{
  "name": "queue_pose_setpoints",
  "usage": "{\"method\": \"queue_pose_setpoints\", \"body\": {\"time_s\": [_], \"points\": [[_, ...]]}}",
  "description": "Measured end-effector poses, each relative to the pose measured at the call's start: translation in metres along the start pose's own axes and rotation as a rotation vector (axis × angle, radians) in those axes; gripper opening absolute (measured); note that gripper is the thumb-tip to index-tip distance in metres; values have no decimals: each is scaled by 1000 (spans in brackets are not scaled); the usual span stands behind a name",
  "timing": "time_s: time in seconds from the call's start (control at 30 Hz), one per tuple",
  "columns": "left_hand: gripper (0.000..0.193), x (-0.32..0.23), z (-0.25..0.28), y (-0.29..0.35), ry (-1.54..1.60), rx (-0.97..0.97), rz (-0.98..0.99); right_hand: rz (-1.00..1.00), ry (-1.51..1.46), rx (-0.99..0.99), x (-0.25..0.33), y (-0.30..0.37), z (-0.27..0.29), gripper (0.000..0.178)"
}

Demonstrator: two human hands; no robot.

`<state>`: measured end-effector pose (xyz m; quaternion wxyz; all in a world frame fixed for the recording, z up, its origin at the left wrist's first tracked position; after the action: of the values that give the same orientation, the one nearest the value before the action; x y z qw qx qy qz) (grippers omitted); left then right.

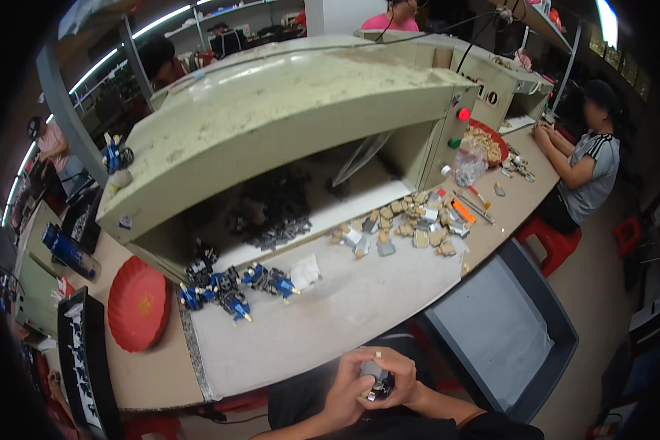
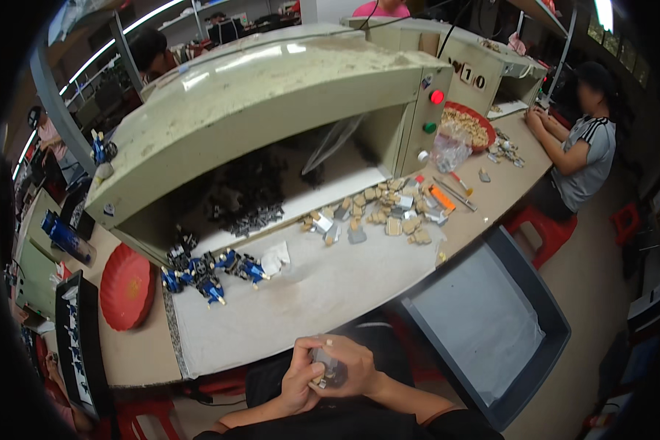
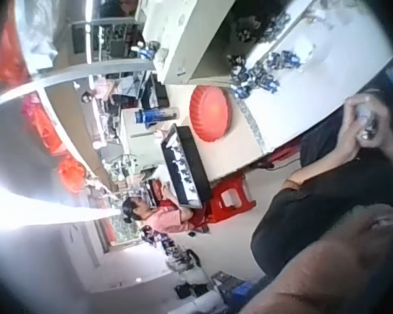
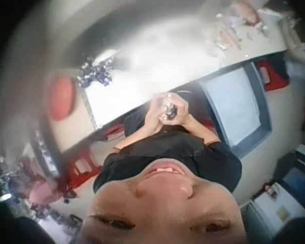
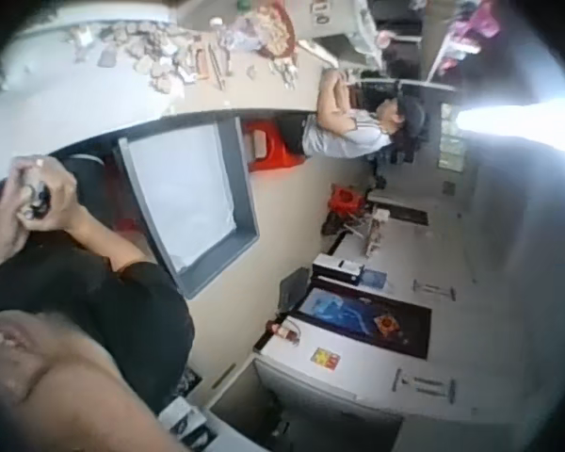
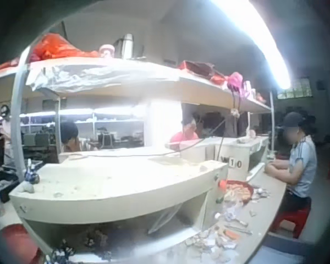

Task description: The person applies glue from a squeeze bottle onto figurine components, attaches pieces to them by hand, presses the parts together, and places an assembled figurine into a tray.

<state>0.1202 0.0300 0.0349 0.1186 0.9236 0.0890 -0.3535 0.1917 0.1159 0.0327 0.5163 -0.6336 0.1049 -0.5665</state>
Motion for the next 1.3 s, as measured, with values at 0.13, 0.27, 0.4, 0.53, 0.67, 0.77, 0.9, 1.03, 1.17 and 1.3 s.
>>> {"method": "queue_pose_setpoints", "body": {"time_s": [0.13,0.27,0.4,0.53,0.67,0.77,0.9,1.03,1.17,1.3], "points": [[34,-4,-3,1,12,-74,-86,178,-59,25,-8,-15,-1,62],[29,-3,-5,-17,-50,-75,-76,80,-63,27,-25,-13,0,62],[37,13,-3,-38,-26,-133,-117,-17,-319,102,-52,6,7,68],[39,-1,-20,-43,-31,-121,-165,3,-276,133,-60,1,6,67],[34,12,-4,-40,38,-112,-154,-78,-244,195,-62,10,12,70],[33,15,-2,-32,67,-51,-170,-98,-134,201,-54,16,13,72],[32,11,-10,-14,59,52,-137,-163,-62,70,-35,42,11,73],[30,17,-12,6,76,99,-93,-125,-62,-103,-19,57,4,64],[30,8,-18,36,49,68,-157,-82,9,-8,3,64,-1,68],[30,4,-19,51,62,54,-208,-78,-43,44,31,44,-11,69]]}}
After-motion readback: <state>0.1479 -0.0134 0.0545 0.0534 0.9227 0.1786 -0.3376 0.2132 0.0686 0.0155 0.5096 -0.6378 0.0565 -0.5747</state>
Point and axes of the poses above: each hand's wrist, its own y-axis away from the middle knuckle, its own z-axis out of the back of the hand, x = y × z, the point moved 1 cm from there along -y, towards the middle knuckle, and after that the axes turned 3 degrees about z, right-handed, at the moved point
